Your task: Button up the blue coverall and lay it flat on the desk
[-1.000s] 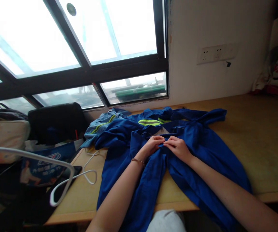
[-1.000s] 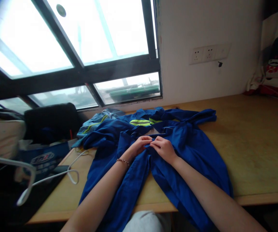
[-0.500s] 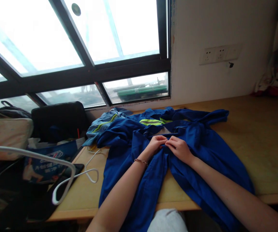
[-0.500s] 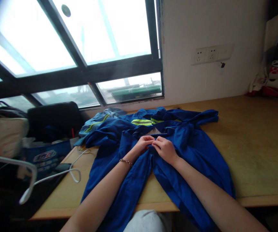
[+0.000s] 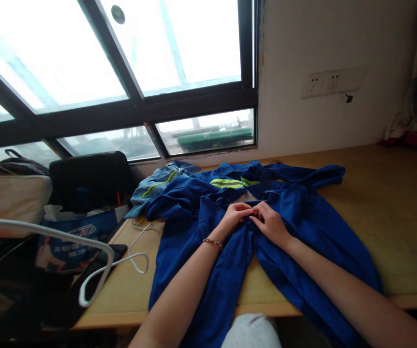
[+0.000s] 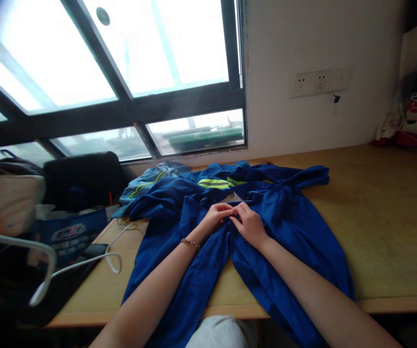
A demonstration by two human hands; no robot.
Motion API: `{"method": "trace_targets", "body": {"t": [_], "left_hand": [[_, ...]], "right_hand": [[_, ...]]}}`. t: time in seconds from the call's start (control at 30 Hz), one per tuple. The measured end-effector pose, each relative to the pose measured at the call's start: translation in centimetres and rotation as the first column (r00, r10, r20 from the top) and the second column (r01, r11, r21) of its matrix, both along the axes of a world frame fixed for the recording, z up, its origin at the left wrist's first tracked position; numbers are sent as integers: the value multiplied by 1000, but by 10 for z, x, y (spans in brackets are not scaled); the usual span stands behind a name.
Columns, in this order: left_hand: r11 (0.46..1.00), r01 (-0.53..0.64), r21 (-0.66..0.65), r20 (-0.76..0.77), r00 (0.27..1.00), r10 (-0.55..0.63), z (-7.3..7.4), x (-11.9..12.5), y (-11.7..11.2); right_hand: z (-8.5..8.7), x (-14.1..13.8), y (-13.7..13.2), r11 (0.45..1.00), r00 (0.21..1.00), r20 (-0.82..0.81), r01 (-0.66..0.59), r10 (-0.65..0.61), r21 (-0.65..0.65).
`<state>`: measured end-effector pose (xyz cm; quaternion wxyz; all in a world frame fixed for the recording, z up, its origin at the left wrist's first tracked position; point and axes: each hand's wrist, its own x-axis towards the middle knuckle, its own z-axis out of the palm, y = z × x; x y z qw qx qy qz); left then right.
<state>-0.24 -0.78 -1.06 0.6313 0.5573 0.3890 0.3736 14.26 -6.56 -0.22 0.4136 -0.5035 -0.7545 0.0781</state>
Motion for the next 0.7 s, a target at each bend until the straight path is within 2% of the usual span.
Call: {"method": "trace_targets", "body": {"t": [0.1, 0.17, 0.23, 0.3, 0.37, 0.5, 0.6, 0.67, 0.7], "left_hand": [[997, -8, 77, -40, 999, 11, 2, 1, -1], [972, -19, 234, -107, 993, 45, 6, 2, -6], [888, -1, 459, -220, 969, 115, 13, 3, -16], [766, 94, 635, -350, 920, 176, 21, 4, -27], [675, 217, 705, -453, 871, 193, 27, 4, -37], [578, 350, 737, -546, 812, 205, 31, 5, -45], [553, 317, 770, -535, 793, 290, 30, 7, -43], [585, 215, 782, -494, 787, 371, 30, 7, -38], [619, 167, 768, -484, 783, 390, 30, 7, -35]], "right_hand": [[0, 2, 2, 1000, 998, -62, 19, -21, -22], [-1, 3, 4, 998, 998, -59, -6, 2, -65], [-3, 5, 7, 994, 999, -38, -39, 35, -105], [-5, 6, 9, 990, 997, -26, -78, 75, -119], [-7, 8, 11, 987, 993, -30, -114, 111, -112], [-9, 11, 14, 984, 992, -18, -128, 127, -127], [-6, 12, 14, 973, 985, -46, -169, 164, -157], [-3, 12, 12, 961, 975, -98, -214, 200, -176], [-1, 12, 12, 956, 971, -119, -226, 207, -185]]}}
